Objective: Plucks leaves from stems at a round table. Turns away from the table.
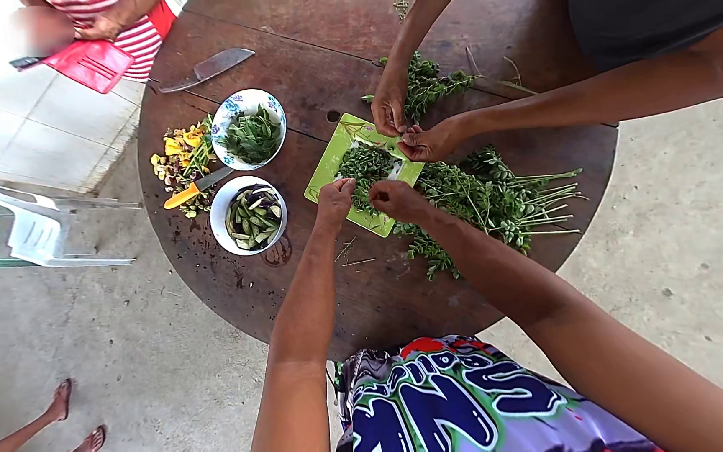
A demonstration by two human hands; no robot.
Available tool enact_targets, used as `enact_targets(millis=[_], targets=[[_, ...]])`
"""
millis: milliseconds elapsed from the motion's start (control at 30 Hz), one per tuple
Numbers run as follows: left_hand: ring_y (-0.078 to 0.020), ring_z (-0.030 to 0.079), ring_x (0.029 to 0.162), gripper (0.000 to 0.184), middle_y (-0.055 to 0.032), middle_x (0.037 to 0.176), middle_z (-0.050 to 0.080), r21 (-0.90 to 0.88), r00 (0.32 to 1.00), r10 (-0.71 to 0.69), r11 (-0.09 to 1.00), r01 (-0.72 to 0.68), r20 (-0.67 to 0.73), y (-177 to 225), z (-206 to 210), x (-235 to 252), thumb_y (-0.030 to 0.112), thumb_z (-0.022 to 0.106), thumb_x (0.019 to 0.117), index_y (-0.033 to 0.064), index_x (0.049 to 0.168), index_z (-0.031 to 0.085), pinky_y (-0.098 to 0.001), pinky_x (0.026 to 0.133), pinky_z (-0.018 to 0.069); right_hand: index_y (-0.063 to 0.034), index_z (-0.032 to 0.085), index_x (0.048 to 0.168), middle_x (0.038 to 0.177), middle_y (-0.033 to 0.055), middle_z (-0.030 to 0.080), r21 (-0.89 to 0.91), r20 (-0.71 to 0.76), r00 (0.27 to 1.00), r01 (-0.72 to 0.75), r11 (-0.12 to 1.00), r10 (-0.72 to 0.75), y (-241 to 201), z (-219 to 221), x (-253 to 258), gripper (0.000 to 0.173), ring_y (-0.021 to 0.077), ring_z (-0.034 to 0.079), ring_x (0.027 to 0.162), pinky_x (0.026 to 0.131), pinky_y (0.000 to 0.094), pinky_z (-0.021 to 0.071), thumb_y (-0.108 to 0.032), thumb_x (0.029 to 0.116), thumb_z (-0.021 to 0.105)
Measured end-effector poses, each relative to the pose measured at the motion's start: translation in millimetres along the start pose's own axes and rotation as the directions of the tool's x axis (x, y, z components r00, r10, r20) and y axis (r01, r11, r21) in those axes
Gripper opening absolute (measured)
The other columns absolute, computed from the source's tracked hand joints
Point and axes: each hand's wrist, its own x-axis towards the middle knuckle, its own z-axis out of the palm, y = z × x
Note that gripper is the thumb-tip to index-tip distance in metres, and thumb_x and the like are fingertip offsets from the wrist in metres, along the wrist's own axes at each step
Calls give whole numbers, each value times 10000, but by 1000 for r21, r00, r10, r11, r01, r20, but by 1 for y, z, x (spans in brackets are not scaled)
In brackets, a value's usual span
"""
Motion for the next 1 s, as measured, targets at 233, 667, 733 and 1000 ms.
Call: enact_targets(millis=[233,667,733,1000], targets=[[-269,671,1054,239,-183,1133,711,253,989,110,964,-83,-95,3,1,-10,150,599,1036,-8,1178,709,-464,967,518,14,668,1209,1221,207,639,-275,361,933,113,955,-6,-7,52,-42,332,341,613,1179,1015,498,488,-225,1079,477],[-169,723,799,257,-140,965,729,-110,999,-26,994,28,19,-78,13,-104,110,549,1069,-49,1262,607,-315,745,610,9,677,1207,1233,234,645,-144,-516,819,-373,917,252,83,-47,-186,266,397,635,1150,1003,580,511,-172,1035,585],[-155,715,768,242,-130,939,724,-151,996,-81,985,85,35,-89,28,-114,98,542,1070,-51,1250,605,-289,706,601,-4,681,1225,1227,242,647,-171,-512,808,-427,888,291,97,-55,-190,272,419,622,1169,1017,594,494,-180,1030,611],[-147,716,787,242,-119,974,722,-132,989,-71,987,87,126,-91,38,-141,115,547,1071,-40,1243,614,-276,707,601,-20,659,1304,1260,254,648,-175,-488,806,-465,868,334,98,-61,-184,319,434,615,1199,1032,608,474,-87,1036,500]])
